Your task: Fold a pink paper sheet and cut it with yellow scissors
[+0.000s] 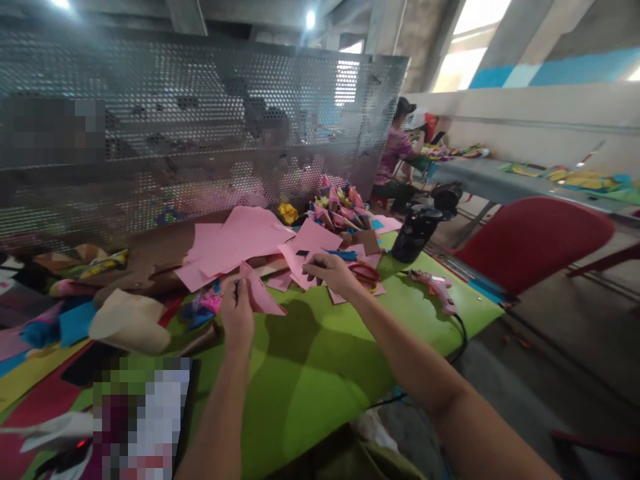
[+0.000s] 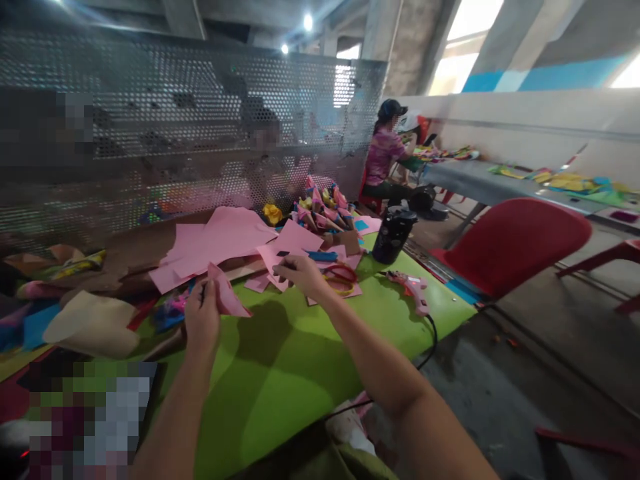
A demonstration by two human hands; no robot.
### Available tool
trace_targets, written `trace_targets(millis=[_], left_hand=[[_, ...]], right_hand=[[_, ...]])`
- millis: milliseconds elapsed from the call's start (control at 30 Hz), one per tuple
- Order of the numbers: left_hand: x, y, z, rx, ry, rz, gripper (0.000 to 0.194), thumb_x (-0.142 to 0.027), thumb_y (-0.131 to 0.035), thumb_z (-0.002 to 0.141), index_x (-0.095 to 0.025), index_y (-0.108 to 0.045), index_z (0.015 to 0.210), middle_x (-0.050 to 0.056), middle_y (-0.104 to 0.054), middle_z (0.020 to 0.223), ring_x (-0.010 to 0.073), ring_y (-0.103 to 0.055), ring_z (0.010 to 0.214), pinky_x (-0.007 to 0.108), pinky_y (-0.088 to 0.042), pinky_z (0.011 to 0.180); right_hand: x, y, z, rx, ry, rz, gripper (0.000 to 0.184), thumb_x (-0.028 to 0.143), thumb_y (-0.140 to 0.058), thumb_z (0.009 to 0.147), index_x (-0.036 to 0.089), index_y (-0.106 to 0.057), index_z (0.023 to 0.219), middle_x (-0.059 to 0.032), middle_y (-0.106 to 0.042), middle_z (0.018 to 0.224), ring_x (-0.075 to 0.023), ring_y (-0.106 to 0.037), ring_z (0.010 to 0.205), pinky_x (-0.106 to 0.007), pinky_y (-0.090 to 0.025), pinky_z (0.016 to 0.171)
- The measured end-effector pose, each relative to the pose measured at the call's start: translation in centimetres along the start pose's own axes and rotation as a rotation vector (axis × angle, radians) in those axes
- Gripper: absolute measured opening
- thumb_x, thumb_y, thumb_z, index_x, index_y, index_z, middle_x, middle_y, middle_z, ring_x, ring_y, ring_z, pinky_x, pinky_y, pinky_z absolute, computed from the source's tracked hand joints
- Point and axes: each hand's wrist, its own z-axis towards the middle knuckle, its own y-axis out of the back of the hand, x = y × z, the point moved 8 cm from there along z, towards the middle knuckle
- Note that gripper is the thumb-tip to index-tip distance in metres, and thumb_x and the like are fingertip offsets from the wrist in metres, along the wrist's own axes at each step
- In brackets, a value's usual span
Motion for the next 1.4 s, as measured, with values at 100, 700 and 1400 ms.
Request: trace_targets(millis=[100,700,1400], left_hand=[[0.2,0.0,0.2,-0.002,0.002,-0.017,0.031,-0.051,-0.047,0.084,-0.022,-0.057,0.081,0.002,-0.059,0.084,0.0200,-0.055,0.084,0.032,-0.042,0.082],[-0.1,0.0,0.5,-0.010,-0.019,-0.001,0.027,-0.044,-0.050,0.085,-0.019,-0.059,0.083,0.002,-0.060,0.082,0.0208,-0.054,0.083,0.037,-0.044,0.083],[-1.2,-2.2,-2.1,0.223,0.042,-0.252,0.031,-0.048,-0.051,0.086,-0.020,-0.054,0.072,-0.001,-0.052,0.067,0.0146,-0.047,0.064,0.027,-0.037,0.060]], right_hand=[[-0.1,-0.3,0.2,0.038,-0.007,-0.062,0.030,0.044,-0.063,0.079,0.016,-0.062,0.070,0.0001,-0.062,0.060,-0.0088,-0.053,0.050,-0.020,-0.039,0.048],[0.2,1.8,0.6,-0.064,0.057,-0.162,0.021,0.036,-0.059,0.082,0.016,-0.062,0.076,0.0015,-0.061,0.063,-0.0090,-0.053,0.053,-0.020,-0.039,0.051],[-3.8,10.4,-6.5,-0.072,-0.159,-1.132,0.044,0.040,-0.060,0.082,0.019,-0.057,0.121,-0.0107,-0.071,0.099,-0.0245,-0.065,0.085,-0.028,-0.042,0.067]])
